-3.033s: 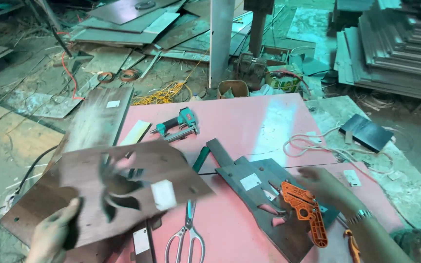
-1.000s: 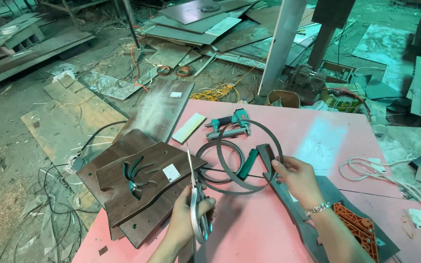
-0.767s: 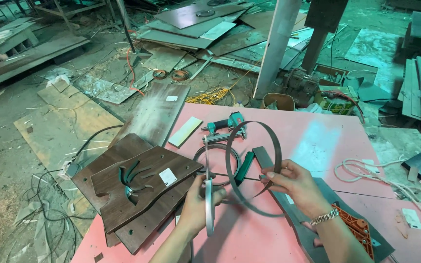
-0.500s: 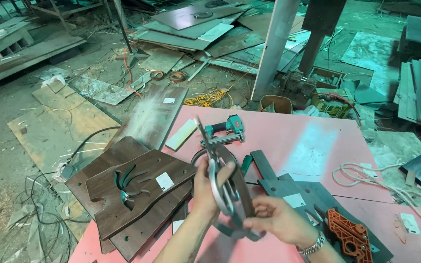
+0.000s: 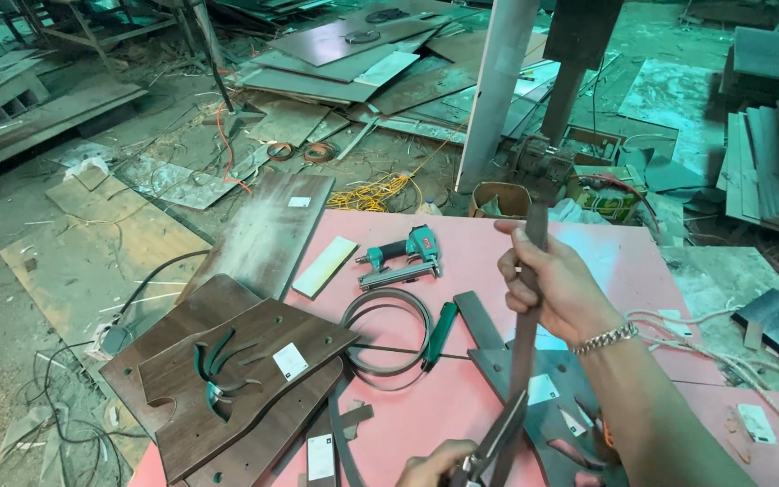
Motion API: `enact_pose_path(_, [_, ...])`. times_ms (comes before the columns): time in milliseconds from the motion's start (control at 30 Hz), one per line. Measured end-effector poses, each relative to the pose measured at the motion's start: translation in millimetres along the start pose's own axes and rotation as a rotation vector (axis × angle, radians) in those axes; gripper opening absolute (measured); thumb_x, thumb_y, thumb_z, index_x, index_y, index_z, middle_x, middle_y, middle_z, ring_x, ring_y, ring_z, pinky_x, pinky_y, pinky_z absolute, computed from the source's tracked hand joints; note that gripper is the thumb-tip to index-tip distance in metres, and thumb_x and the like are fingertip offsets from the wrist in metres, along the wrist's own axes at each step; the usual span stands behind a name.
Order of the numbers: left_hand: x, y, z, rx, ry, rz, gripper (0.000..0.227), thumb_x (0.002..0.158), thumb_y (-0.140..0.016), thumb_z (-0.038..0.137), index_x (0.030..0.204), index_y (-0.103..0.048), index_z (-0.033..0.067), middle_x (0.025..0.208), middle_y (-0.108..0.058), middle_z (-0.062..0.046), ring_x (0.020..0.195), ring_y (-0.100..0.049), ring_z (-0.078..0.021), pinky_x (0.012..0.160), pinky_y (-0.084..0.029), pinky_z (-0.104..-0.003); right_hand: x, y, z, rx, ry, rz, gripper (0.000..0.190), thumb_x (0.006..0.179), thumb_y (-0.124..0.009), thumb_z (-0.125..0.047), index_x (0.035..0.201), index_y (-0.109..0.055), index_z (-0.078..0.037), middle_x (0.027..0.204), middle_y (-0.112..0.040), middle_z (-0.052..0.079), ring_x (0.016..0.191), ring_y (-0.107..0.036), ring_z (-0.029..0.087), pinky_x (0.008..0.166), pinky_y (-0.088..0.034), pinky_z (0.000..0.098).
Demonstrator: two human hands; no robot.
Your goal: The person handles various wooden pieces and tools on a pink workbench. They pick up and examine wooden parts, use a utility knife to trim a strip of material, and then use an orange handheld tool to press or cut a small piece of material against a larger wooden board.
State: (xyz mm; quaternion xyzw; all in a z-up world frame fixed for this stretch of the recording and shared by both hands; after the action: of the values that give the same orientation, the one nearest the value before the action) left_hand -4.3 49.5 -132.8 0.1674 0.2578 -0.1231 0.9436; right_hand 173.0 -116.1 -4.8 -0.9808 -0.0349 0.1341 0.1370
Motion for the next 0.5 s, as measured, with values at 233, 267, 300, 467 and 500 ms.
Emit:
enact_pose_path(233, [-17, 105, 50, 0.263, -0.341, 0.038, 0.063, 0.078, -0.068, 0.029, 0.140, -0.066, 0.0219, 0.082, -0.058, 0.004, 0.078, -0.050, -0.0111, 0.080, -0.046, -0.022, -24, 34, 28, -0.384, 0.191, -0.436, 0.034, 0.108, -0.035, -0.026, 0.130, -0.052, -0.007, 0.059, -0.065, 0.025, 0.022, -0.034, 0.015, 0.023, -0.031, 0.0269])
enact_pose_path(267, [-20, 117, 61, 0.361, -0.582, -0.010, 0.069, 0.074, -0.060, 0.011, 0.142, -0.062, 0.0164, 0.078, -0.055, 0.000, 0.069, -0.044, -0.0167, 0.071, -0.047, -0.027, -24, 41, 36, -0.407, 0.194, -0.467, 0.031, 0.108, -0.038, -0.024, 0.118, -0.056, -0.001, 0.064, -0.069, 0.028, 0.023, -0.036, 0.015, 0.024, -0.030, 0.0259])
enact_pose_path(300, [-27, 119, 71, 0.359, -0.576, -0.003, 0.069, 0.074, -0.060, 0.011, 0.142, -0.062, 0.0164, 0.078, -0.055, 0.000, 0.069, -0.044, -0.0167, 0.071, -0.047, -0.027, -23, 45, 43, -0.407, 0.191, -0.476, 0.031, 0.108, -0.038, -0.024, 0.118, -0.056, -0.001, 0.064, -0.069, 0.028, 0.023, -0.036, 0.015, 0.024, -0.030, 0.0259])
enact_pose_path(467, [-37, 127, 108, 0.595, -0.555, -0.033, 0.083, 0.071, -0.055, 0.011, 0.154, -0.052, 0.0200, 0.080, -0.059, -0.006, 0.061, -0.044, -0.0242, 0.064, -0.046, -0.034, -13, 64, 77, -0.457, 0.021, -0.616, 0.040, 0.101, -0.050, -0.029, 0.119, -0.069, 0.002, 0.070, -0.076, 0.025, 0.028, -0.043, 0.016, 0.030, -0.033, 0.0259])
enact_pose_path(500, [-35, 130, 109, 0.593, -0.553, -0.032, 0.083, 0.071, -0.055, 0.011, 0.154, -0.052, 0.0200, 0.080, -0.059, -0.006, 0.061, -0.044, -0.0242, 0.064, -0.046, -0.034, -15, 65, 80, -0.457, 0.019, -0.619, 0.040, 0.101, -0.050, -0.029, 0.119, -0.069, 0.002, 0.070, -0.076, 0.025, 0.028, -0.043, 0.016, 0.030, -0.033, 0.0259])
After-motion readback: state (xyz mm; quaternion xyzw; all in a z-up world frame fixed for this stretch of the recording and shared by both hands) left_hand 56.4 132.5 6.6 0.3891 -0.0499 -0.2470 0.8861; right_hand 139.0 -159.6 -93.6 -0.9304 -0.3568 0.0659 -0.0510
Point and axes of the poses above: each hand's wrist, its own x-axis towards the middle knuckle, its own y-axis out of the back of the hand, z = x × y, the point moved 1 cm from there along x, towards the middle knuckle
